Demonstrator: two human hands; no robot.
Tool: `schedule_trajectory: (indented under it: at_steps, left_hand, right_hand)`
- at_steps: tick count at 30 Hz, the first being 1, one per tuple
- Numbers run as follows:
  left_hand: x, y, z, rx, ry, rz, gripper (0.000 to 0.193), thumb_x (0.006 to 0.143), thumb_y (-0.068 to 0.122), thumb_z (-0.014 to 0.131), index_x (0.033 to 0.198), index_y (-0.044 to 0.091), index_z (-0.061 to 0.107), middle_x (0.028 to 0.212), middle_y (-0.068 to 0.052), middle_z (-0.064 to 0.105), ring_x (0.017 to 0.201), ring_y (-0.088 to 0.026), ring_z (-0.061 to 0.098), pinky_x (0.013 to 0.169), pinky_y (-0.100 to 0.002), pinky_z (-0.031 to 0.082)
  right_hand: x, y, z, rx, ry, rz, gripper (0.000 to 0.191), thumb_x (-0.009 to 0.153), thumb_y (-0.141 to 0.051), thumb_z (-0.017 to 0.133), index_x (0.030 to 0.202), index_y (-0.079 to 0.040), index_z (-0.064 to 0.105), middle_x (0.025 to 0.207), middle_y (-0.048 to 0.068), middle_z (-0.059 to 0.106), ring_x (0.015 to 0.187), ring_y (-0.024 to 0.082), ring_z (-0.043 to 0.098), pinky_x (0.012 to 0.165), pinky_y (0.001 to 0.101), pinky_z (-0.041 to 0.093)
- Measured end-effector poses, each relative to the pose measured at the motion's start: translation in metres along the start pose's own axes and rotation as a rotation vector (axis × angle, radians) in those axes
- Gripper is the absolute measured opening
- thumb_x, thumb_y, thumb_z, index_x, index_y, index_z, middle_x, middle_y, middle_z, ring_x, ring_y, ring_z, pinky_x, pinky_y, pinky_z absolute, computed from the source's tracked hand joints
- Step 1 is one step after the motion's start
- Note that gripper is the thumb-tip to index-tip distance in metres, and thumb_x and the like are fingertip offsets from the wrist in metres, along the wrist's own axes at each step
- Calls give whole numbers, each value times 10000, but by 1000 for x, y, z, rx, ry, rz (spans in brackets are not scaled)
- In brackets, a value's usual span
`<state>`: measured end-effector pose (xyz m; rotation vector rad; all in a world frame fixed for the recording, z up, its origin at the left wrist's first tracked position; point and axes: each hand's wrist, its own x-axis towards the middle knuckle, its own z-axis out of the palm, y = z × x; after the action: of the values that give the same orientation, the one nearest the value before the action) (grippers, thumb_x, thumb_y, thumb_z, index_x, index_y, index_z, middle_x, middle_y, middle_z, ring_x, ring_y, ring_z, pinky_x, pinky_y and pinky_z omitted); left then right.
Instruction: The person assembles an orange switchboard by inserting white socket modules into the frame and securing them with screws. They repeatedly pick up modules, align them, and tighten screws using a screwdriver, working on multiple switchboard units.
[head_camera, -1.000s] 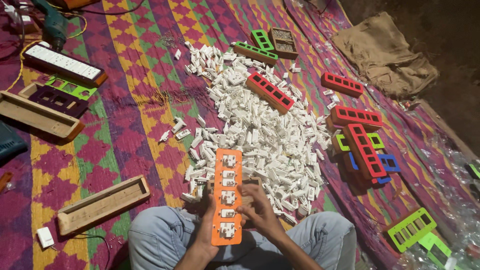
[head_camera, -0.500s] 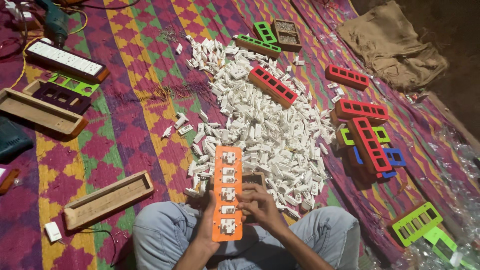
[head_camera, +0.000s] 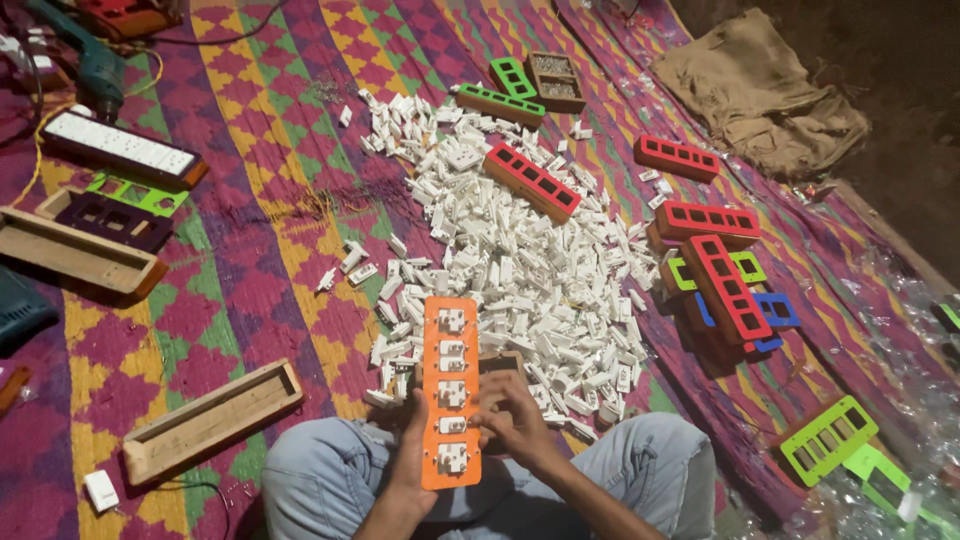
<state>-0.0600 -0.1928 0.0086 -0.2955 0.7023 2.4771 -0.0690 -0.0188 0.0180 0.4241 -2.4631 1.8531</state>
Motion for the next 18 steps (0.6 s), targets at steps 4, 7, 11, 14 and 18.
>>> schedule_trajectory:
  at_steps: [4, 7, 11, 14, 18]
  left_hand:
    - [-2, -1, 2, -3, 32, -1, 803, 865, 722, 461, 1248, 31, 611, 942, -140, 728, 765, -272, 752, 674, -386, 622]
    - [-4, -1, 4, 1, 41, -24, 814, 874, 731, 465, 1244, 24, 626, 922, -141, 721, 751, -274, 751, 657, -382, 619]
    - [-4, -1, 8, 18, 59, -27, 822, 861, 731, 480, 1257, 27, 631, 943, -149, 730, 762, -279, 752, 660, -380, 621]
    - [-6, 1, 10, 37, 81, -28, 817, 834, 731, 491, 1246, 39, 627, 939, -147, 736, 751, -293, 756, 645, -391, 622]
    - [-10, 4, 13, 38, 67, -28, 811, 825, 736, 498, 1210, 37, 642, 909, -140, 737, 722, -298, 757, 602, -402, 610]
  right_hand:
    - [-1, -2, -1, 61, 9, 160, 317, 811, -106, 801, 1119, -108, 726, 1260, 61, 609, 1197, 193, 614, 950, 322, 536]
    - [0, -2, -6, -42, -7, 0, 159, 771, -74, 854, 901, -55, 765, 1229, 94, 626, 1193, 215, 608, 996, 357, 492]
    - [2, -3, -9, -19, -17, 12, 139, 817, -88, 870, 883, -59, 751, 1272, 91, 623, 1193, 204, 638, 992, 345, 515]
    - [3, -6, -10, 64, 76, -98, 436, 740, -73, 909, 1081, -72, 638, 1276, 93, 559, 1235, 211, 559, 940, 336, 475]
    - [4, -12, -19, 307, 112, 196, 678, 745, -66, 843, 1340, -92, 519, 1365, 71, 532, 1269, 202, 540, 964, 368, 522]
